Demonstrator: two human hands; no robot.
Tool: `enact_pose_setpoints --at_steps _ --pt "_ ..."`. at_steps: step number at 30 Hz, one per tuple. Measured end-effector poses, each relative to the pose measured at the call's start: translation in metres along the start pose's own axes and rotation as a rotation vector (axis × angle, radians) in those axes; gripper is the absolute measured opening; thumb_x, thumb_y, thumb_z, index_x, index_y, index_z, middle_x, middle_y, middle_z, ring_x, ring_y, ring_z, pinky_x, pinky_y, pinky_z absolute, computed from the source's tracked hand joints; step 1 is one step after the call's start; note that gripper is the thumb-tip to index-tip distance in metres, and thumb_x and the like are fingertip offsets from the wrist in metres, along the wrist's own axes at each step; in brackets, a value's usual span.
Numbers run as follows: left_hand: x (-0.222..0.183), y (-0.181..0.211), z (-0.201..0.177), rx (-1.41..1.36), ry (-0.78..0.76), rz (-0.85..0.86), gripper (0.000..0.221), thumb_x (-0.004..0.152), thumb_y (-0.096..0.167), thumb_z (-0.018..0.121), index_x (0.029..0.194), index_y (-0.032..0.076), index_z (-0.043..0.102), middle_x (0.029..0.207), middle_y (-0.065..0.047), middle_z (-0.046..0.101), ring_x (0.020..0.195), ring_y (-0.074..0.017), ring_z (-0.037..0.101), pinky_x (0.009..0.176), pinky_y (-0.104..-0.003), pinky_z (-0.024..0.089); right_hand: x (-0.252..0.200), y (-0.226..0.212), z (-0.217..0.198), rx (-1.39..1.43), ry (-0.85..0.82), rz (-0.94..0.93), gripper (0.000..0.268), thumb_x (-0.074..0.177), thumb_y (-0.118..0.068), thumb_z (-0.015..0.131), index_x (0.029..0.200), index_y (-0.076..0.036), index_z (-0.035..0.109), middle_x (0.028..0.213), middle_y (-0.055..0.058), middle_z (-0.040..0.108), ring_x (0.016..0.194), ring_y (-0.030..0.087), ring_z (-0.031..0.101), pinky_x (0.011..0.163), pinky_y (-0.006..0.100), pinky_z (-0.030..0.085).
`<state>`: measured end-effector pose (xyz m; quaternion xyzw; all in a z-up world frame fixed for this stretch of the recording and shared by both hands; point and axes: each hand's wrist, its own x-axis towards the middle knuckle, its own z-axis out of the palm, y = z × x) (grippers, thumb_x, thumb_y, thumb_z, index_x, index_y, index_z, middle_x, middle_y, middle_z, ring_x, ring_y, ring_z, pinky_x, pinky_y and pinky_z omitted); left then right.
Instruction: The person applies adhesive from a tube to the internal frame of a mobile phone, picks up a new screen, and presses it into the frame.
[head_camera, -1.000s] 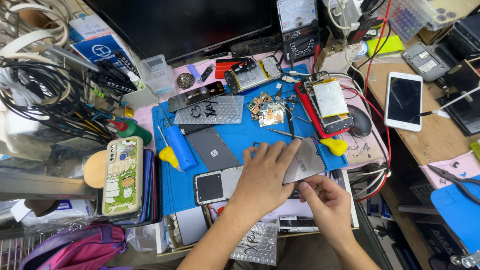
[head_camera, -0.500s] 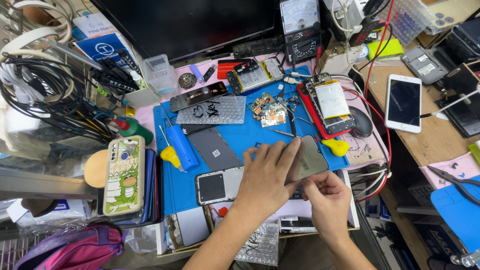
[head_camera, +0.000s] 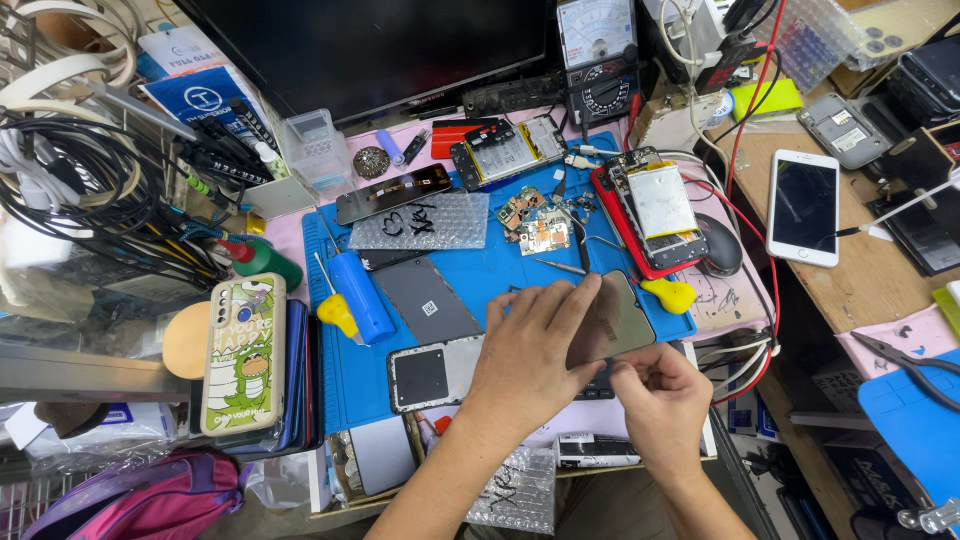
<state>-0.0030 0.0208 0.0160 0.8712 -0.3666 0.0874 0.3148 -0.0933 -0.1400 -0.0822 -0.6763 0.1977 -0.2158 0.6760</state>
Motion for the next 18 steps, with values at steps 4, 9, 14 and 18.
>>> enact_pose_setpoints --at_steps 4,9,14,18 --pt "0.002 0.001 -0.008 -0.025 0.011 -0.019 0.096 0.067 0.032 0.09 0.149 0.012 0.043 0.128 -0.009 0.061 0.117 -0.0293 0.058 0.101 -0.052 0.038 0.005 0.013 -0.01 0.105 0.039 0.084 0.01 0.092 0.003 0.061 0.084 0.003 0.067 0.07 -0.002 0.061 0.06 0.005 0.05 0.055 0.02 0.038" --pt "0.002 -0.004 -0.023 -0.124 -0.021 -0.086 0.104 0.068 0.033 0.09 0.155 0.015 0.036 0.132 -0.01 0.061 0.121 -0.0286 0.059 0.1 -0.047 0.039 0.024 0.005 -0.01 0.114 -0.378 -0.072 0.047 0.086 -0.01 0.078 0.124 0.002 0.051 0.115 0.01 0.059 0.102 0.016 0.062 0.089 0.031 0.052" --pt "0.0 -0.012 -0.04 -0.275 -0.057 -0.145 0.116 0.063 0.032 0.091 0.16 0.017 0.028 0.141 -0.011 0.06 0.128 -0.0278 0.059 0.101 -0.045 0.041 0.044 -0.014 0.022 -0.112 -0.715 -0.223 0.128 0.059 -0.012 0.096 0.159 -0.003 0.016 0.158 0.015 0.036 0.145 0.026 0.04 0.116 0.041 0.037" --pt "-0.005 -0.012 -0.05 -0.353 -0.07 -0.167 0.121 0.061 0.029 0.092 0.161 0.017 0.026 0.145 -0.014 0.06 0.132 -0.0299 0.06 0.104 -0.046 0.043 0.054 -0.017 0.041 -0.13 -0.862 -0.294 0.125 0.06 -0.012 0.098 0.159 -0.003 0.021 0.158 0.015 0.039 0.146 0.026 0.04 0.118 0.042 0.036"
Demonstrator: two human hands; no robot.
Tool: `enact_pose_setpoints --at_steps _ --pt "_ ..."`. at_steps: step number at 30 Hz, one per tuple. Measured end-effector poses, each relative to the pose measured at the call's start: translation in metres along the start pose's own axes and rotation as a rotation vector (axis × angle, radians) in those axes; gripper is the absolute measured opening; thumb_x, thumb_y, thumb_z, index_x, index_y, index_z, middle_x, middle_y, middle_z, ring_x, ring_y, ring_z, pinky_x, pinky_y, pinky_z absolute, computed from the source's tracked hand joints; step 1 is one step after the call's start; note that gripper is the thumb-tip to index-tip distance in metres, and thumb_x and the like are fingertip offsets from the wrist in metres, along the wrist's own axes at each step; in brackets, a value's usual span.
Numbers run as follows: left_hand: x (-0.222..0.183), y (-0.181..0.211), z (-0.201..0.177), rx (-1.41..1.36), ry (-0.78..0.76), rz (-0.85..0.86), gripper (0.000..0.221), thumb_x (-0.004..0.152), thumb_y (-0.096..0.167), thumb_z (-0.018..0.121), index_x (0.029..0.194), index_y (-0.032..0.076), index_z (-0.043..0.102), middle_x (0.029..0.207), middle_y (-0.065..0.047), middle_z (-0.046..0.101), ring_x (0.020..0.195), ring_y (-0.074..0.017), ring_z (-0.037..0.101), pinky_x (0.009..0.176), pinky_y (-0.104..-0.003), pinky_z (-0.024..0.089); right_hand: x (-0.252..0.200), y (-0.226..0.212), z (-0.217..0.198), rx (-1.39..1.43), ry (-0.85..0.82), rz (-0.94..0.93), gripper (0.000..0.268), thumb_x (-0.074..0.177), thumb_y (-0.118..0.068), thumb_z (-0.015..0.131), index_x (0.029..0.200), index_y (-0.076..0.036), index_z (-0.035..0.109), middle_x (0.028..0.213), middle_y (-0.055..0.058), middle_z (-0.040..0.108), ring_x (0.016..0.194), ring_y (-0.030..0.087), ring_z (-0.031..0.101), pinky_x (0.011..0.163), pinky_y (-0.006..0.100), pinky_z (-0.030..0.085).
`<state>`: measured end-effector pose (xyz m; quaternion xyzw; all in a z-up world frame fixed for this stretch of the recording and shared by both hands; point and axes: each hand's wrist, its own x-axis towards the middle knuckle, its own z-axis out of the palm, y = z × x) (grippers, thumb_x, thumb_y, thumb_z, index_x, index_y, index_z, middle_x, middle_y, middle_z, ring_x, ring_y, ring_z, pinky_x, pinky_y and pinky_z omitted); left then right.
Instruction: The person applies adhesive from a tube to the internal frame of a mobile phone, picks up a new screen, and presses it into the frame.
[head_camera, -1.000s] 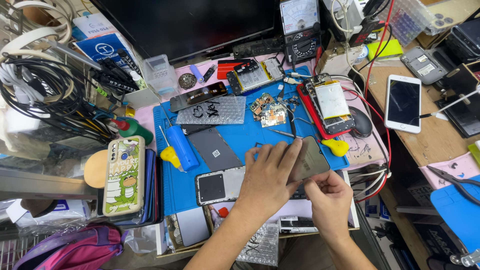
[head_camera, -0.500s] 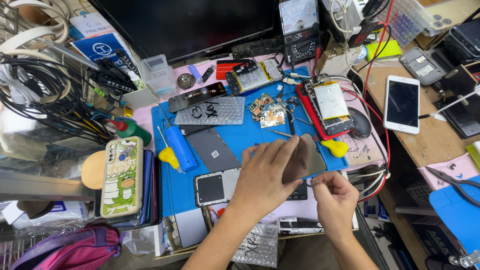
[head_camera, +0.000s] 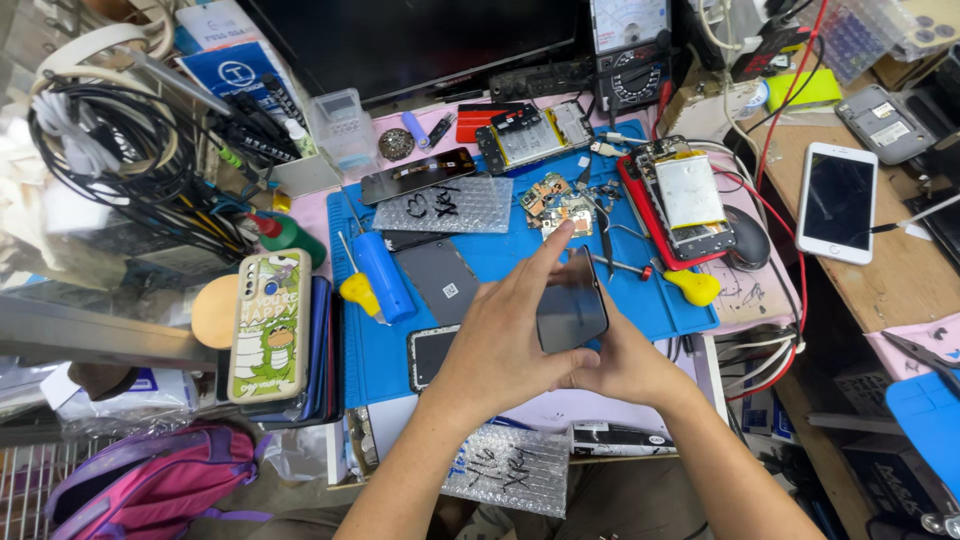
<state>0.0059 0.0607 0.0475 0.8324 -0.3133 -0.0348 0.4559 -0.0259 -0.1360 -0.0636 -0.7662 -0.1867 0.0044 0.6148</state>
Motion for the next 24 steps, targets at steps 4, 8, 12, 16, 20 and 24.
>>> enact_pose_setpoints --at_steps 4,8,12,16,20,24 --pt "-0.004 0.003 -0.008 -0.087 -0.071 -0.059 0.127 0.059 0.027 0.094 0.164 0.019 0.024 0.138 -0.015 0.063 0.13 -0.0324 0.063 0.109 -0.044 0.048 0.006 0.005 0.007 0.069 -0.031 0.146 0.105 0.063 -0.01 0.096 0.153 -0.002 0.041 0.151 0.012 0.052 0.139 0.023 0.054 0.116 0.039 0.046" --pt "-0.005 0.017 -0.041 -0.138 -0.169 -0.129 0.131 0.056 0.031 0.093 0.163 0.02 0.019 0.147 -0.014 0.055 0.126 -0.0318 0.065 0.106 -0.043 0.05 0.008 -0.004 0.009 0.21 -0.07 0.256 0.112 0.06 -0.009 0.095 0.155 -0.003 0.036 0.143 0.012 0.058 0.128 0.021 0.059 0.109 0.039 0.05" --pt "-0.014 0.044 -0.085 0.054 -0.029 0.167 0.123 0.061 0.034 0.094 0.16 0.015 0.024 0.155 -0.018 0.047 0.144 -0.038 0.048 0.113 -0.049 0.042 0.013 -0.017 0.01 0.042 -0.075 0.137 0.12 0.066 -0.01 0.093 0.162 -0.007 0.021 0.148 0.012 0.056 0.133 0.021 0.057 0.111 0.038 0.047" --pt "-0.012 0.074 -0.079 0.623 -0.075 0.393 0.095 0.06 0.037 0.087 0.144 0.014 0.05 0.142 -0.016 0.056 0.136 -0.0366 0.052 0.112 -0.052 0.037 0.014 -0.029 0.014 -0.028 -0.124 0.194 0.11 0.071 -0.012 0.089 0.16 -0.007 0.026 0.157 0.015 0.048 0.141 0.026 0.051 0.108 0.039 0.049" --pt "-0.003 0.083 -0.069 1.053 -0.532 0.157 0.072 0.068 0.023 0.081 0.129 -0.007 0.057 0.109 -0.016 0.066 0.112 -0.0332 0.058 0.104 -0.049 0.037 0.019 -0.039 0.016 -0.259 -0.094 0.068 0.113 0.067 -0.015 0.094 0.158 -0.009 0.027 0.157 0.02 0.049 0.141 0.032 0.052 0.109 0.039 0.046" --pt "-0.001 0.073 -0.077 0.988 -0.554 0.084 0.046 0.074 0.017 0.077 0.112 -0.003 0.063 0.1 -0.014 0.067 0.104 -0.0316 0.06 0.088 -0.042 0.046 0.025 -0.048 0.02 -0.246 -0.123 0.171 0.126 0.063 -0.021 0.094 0.161 -0.013 0.016 0.145 0.016 0.059 0.136 0.03 0.056 0.109 0.038 0.045"
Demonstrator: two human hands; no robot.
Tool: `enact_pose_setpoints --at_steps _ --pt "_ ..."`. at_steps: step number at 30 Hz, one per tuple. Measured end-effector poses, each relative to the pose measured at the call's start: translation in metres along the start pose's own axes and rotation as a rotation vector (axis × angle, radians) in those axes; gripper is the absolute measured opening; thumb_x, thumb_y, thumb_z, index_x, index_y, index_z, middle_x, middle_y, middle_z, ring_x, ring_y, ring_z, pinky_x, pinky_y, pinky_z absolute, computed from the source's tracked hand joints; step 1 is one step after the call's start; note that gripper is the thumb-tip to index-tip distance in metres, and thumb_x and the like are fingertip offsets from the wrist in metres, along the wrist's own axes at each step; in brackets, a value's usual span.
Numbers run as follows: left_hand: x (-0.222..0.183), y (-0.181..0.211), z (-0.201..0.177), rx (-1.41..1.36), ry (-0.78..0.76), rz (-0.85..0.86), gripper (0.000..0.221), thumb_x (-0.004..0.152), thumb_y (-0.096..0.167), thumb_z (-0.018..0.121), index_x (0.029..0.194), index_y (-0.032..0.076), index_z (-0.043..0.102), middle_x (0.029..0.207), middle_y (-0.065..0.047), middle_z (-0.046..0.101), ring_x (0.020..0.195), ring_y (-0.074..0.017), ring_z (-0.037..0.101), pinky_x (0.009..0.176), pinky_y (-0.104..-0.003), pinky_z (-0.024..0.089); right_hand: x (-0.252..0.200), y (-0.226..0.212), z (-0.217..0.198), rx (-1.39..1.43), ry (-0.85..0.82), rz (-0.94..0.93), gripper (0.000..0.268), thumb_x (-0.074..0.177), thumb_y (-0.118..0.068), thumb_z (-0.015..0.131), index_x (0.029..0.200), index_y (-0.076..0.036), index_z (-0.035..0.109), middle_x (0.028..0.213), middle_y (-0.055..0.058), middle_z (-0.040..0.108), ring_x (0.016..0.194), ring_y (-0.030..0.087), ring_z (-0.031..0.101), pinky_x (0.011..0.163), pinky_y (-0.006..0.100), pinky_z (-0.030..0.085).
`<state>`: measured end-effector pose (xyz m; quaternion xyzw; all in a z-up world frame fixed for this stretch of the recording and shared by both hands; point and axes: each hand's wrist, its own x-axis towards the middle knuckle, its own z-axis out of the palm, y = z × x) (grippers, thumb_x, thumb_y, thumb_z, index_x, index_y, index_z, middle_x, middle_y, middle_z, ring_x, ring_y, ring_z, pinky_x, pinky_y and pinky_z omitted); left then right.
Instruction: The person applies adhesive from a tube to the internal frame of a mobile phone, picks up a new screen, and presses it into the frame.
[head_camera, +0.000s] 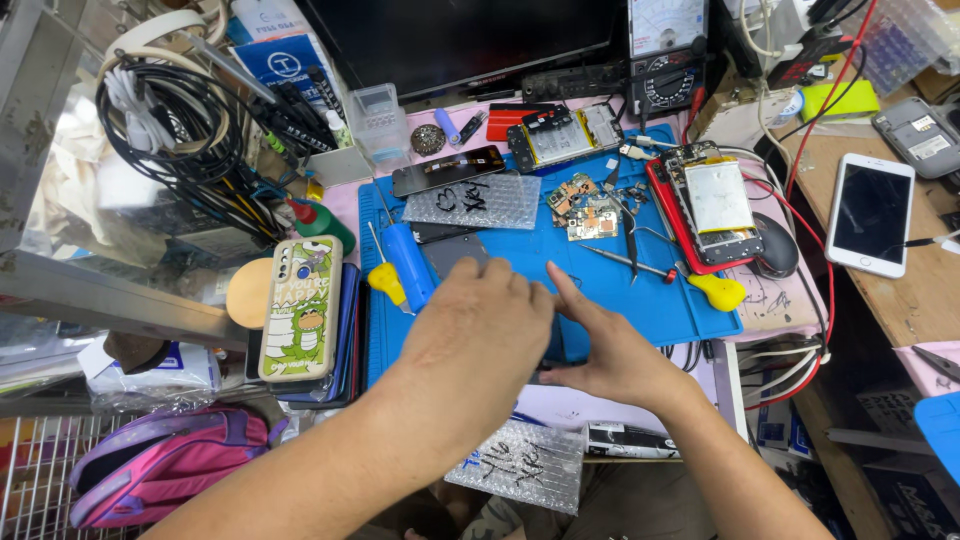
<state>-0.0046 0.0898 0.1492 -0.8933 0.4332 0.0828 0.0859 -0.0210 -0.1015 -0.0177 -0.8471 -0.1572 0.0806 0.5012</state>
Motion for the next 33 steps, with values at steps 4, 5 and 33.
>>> enact_pose_setpoints --at_steps 4,5,33 --pt "-0.003 -0.016 0.01 -0.05 0.04 -0.027 0.053 0.063 0.011 0.077 0.112 -0.003 0.062 0.102 -0.015 0.067 0.106 -0.031 0.061 0.087 -0.042 0.048 0.0 -0.003 0.0 0.104 -0.033 -0.104 0.122 0.065 -0.021 0.093 0.162 -0.013 0.018 0.147 0.015 0.059 0.136 0.032 0.057 0.113 0.04 0.043" --pt "-0.005 -0.021 0.013 -0.064 0.072 -0.038 0.057 0.061 0.012 0.078 0.113 -0.003 0.062 0.102 -0.016 0.067 0.105 -0.0314 0.061 0.087 -0.043 0.048 -0.001 -0.001 -0.002 0.048 -0.021 -0.138 0.119 0.063 -0.021 0.094 0.159 -0.011 0.024 0.149 0.017 0.056 0.137 0.034 0.054 0.112 0.041 0.042" --pt "-0.024 -0.053 0.038 -0.351 0.163 -0.156 0.092 0.06 0.034 0.086 0.145 0.016 0.056 0.104 -0.014 0.07 0.099 -0.0382 0.063 0.088 -0.047 0.046 -0.051 0.033 0.039 0.061 0.259 0.127 0.082 0.086 0.003 0.061 0.158 -0.011 0.024 0.142 0.01 0.065 0.046 0.014 0.052 0.048 0.029 0.048"
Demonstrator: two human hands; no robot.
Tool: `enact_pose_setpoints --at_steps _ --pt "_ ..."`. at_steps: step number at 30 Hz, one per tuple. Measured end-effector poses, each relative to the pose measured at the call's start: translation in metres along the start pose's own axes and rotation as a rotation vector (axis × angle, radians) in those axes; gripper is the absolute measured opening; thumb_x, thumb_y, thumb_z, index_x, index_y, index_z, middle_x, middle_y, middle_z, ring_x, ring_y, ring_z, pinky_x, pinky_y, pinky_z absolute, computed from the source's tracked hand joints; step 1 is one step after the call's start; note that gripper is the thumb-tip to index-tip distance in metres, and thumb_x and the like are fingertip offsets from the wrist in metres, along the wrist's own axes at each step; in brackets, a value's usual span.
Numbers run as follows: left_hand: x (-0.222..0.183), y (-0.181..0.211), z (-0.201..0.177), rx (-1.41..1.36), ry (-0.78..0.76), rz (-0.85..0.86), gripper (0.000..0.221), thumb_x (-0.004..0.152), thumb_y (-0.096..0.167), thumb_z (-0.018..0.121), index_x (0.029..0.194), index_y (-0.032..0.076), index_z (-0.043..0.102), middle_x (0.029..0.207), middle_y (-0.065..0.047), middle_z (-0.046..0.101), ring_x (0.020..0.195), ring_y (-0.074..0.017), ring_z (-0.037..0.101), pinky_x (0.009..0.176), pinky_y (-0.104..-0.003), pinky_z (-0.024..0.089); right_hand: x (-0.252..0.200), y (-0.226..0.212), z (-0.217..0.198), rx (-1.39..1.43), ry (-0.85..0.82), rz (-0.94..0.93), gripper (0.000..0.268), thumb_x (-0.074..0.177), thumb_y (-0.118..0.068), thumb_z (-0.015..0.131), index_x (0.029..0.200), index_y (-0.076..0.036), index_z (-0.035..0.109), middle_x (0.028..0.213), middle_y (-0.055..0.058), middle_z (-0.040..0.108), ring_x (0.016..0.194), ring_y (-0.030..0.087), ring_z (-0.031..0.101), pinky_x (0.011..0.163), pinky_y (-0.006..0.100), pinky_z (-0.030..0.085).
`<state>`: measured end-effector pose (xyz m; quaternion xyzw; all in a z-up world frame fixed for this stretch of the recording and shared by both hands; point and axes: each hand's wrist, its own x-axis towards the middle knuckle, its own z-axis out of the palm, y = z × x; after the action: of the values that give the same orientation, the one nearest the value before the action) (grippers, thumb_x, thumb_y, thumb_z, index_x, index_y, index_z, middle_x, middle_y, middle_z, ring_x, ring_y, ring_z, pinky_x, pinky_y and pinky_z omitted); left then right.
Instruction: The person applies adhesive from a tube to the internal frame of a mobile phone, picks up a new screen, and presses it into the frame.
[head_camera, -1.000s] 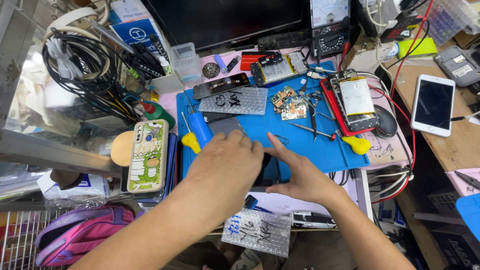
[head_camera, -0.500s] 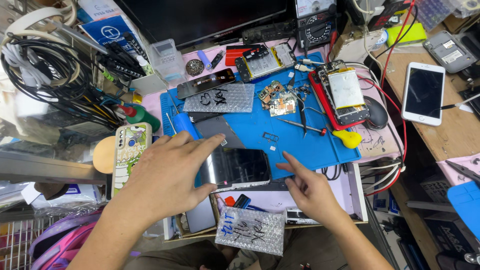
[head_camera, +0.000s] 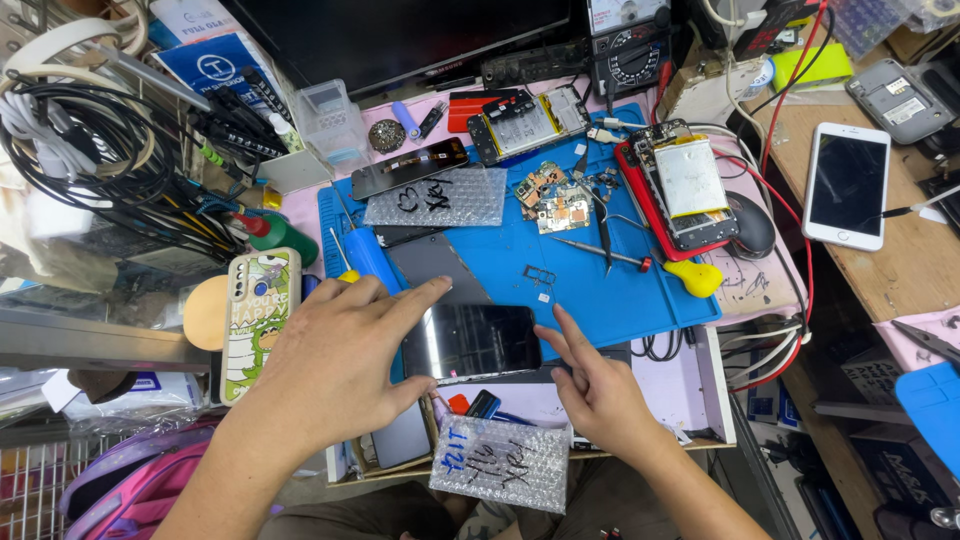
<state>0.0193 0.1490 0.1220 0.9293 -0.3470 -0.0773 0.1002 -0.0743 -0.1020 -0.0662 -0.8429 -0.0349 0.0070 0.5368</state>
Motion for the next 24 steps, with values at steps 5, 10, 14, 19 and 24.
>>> enact_pose_setpoints --at_steps 5,10,14,19,24 --pt "-0.004 -0.003 0.006 -0.013 0.009 -0.046 0.093 0.06 0.036 0.087 0.145 0.019 0.056 0.096 -0.015 0.068 0.099 -0.0389 0.061 0.087 -0.046 0.045 -0.005 0.004 0.006 0.022 0.021 -0.029 0.082 0.087 0.004 0.061 0.158 -0.01 0.024 0.146 0.011 0.062 0.046 0.013 0.052 0.049 0.029 0.048" --pt "-0.005 -0.003 0.01 -0.035 0.025 -0.043 0.093 0.06 0.036 0.087 0.145 0.019 0.056 0.097 -0.015 0.068 0.095 -0.0371 0.061 0.086 -0.047 0.045 -0.005 0.007 0.007 0.039 0.008 -0.04 0.083 0.087 0.005 0.06 0.159 -0.009 0.021 0.148 0.012 0.06 0.047 0.011 0.053 0.049 0.028 0.048" --pt "-0.002 -0.004 0.006 -0.027 -0.006 -0.062 0.092 0.061 0.038 0.087 0.146 0.02 0.055 0.095 -0.016 0.067 0.093 -0.0375 0.061 0.086 -0.047 0.046 -0.006 0.006 0.007 0.079 0.016 0.001 0.082 0.088 0.005 0.059 0.159 -0.01 0.021 0.147 0.013 0.061 0.049 0.008 0.051 0.049 0.026 0.047" --pt "0.003 -0.007 -0.006 -0.044 0.051 -0.039 0.095 0.06 0.04 0.088 0.146 0.018 0.055 0.097 -0.018 0.067 0.092 -0.0405 0.061 0.086 -0.05 0.046 -0.004 0.007 0.007 0.192 0.033 -0.045 0.081 0.091 0.006 0.056 0.162 -0.008 0.019 0.147 0.016 0.062 0.062 0.003 0.056 0.056 0.021 0.049" --pt "0.017 -0.006 -0.011 -0.017 0.086 0.0 0.092 0.058 0.041 0.091 0.139 0.016 0.056 0.095 -0.02 0.068 0.092 -0.0427 0.061 0.084 -0.05 0.046 0.0 0.008 0.007 0.201 0.033 0.012 0.082 0.092 0.006 0.055 0.162 -0.01 0.017 0.145 0.014 0.063 0.063 0.002 0.056 0.056 0.02 0.05"
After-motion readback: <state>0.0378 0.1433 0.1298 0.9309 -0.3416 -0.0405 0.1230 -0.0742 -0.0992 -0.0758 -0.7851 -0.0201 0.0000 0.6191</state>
